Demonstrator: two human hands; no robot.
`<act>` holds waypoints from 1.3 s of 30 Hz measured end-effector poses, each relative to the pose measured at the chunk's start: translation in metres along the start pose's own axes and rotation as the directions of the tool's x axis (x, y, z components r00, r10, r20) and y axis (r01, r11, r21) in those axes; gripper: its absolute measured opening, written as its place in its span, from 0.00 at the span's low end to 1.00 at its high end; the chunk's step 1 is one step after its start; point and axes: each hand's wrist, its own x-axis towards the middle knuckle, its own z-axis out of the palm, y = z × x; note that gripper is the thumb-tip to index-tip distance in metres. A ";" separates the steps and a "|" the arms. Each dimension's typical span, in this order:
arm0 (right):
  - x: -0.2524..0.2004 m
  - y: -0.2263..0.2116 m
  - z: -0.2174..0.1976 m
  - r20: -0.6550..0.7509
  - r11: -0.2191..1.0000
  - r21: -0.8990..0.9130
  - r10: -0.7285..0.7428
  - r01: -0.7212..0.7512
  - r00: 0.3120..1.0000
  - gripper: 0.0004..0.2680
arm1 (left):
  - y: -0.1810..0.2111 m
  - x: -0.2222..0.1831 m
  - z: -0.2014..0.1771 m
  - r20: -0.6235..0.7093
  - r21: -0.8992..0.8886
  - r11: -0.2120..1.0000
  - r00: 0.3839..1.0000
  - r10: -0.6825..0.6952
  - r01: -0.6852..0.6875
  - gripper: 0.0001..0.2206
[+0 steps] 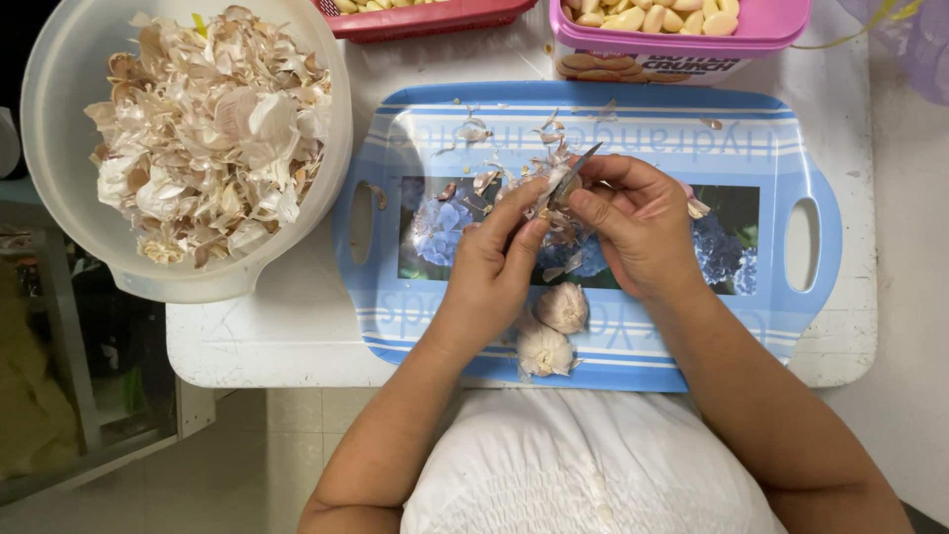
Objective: Peeling garlic cloves using a small knife and hands
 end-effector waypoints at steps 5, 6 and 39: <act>0.001 -0.001 -0.001 -0.015 0.995 0.056 0.087 -0.086 0.996 0.12 | -0.006 0.005 -0.010 0.131 -0.356 0.922 0.985 -0.114 0.154 0.15; 0.001 -0.001 -0.002 -0.007 0.992 0.062 0.112 -0.111 0.994 0.11 | -0.012 0.004 -0.013 0.192 -0.443 0.861 0.964 -0.182 0.251 0.15; 0.009 0.004 -0.011 0.084 0.923 0.273 0.258 -0.271 0.963 0.13 | 0.002 0.004 -0.020 0.046 0.014 0.996 0.995 -0.085 0.084 0.19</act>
